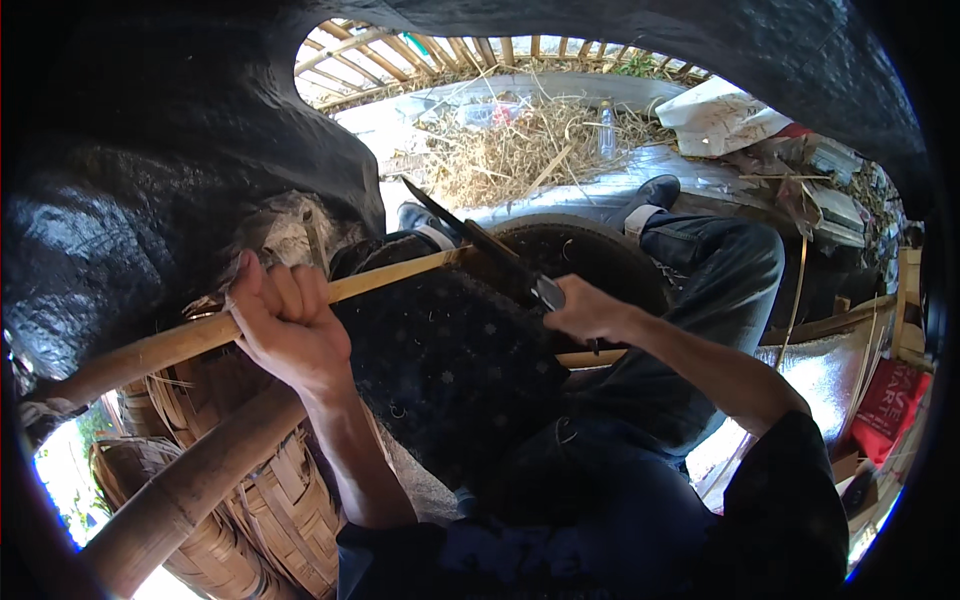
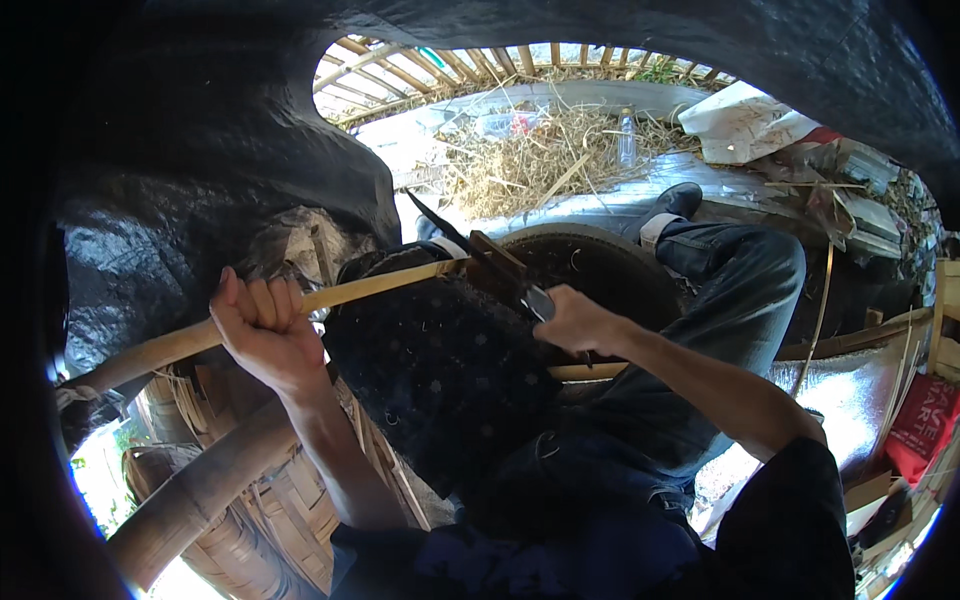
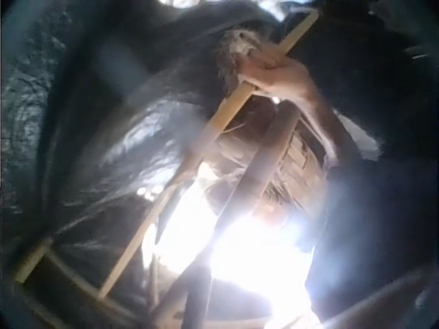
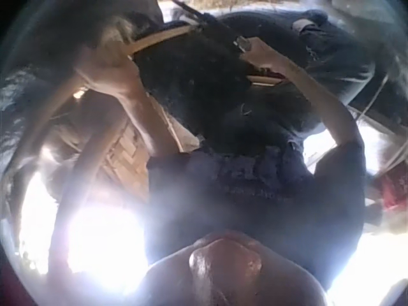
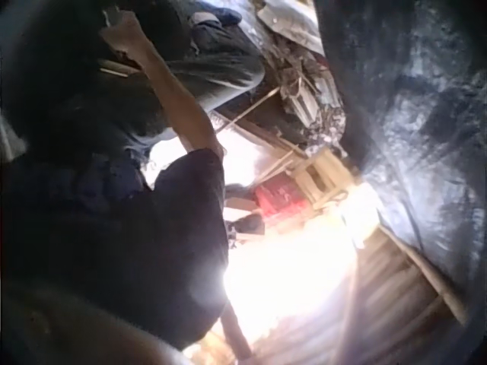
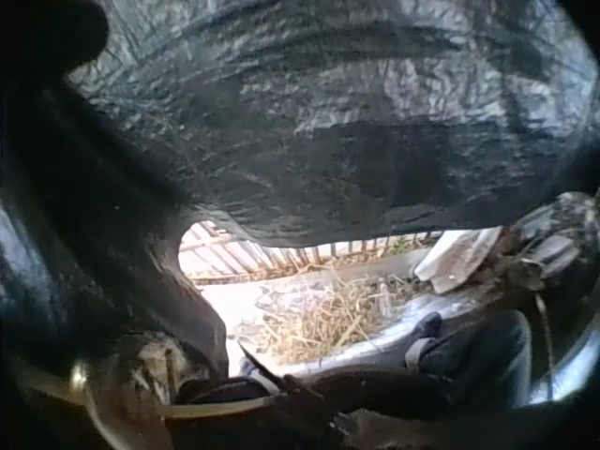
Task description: The person holds a bamboo strip in one hand and repeatedly shaves and scrapes along its surface using a knife.
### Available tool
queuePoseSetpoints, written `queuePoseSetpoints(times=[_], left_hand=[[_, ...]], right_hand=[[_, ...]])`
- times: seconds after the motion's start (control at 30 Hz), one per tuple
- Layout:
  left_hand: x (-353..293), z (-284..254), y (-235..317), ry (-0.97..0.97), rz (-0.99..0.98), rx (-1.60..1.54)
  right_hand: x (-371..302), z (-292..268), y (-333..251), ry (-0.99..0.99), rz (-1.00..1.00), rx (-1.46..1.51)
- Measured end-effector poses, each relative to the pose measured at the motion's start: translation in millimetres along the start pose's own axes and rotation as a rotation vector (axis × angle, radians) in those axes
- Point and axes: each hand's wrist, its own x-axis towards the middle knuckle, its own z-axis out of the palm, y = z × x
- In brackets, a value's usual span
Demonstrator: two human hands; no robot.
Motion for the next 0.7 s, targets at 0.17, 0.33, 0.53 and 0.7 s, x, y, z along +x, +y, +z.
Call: queuePoseSetpoints(times=[0.17,0.33,0.53,0.7], left_hand=[[5,-1,5,0.046,-0.015,0.02],[9,-10,8,0.021,0.003,0.039],[8,-2,3,-0.013,-0.031,0.014],[9,1,4,-0.018,-0.006,0.054]], right_hand=[[-14,-6,-27,0.011,-0.26,-0.085],[-5,14,33,0.073,0.092,-0.124],[-4,-13,-5,0.076,-0.204,-0.279],[0,-6,8,0.035,-0.254,-0.174]])
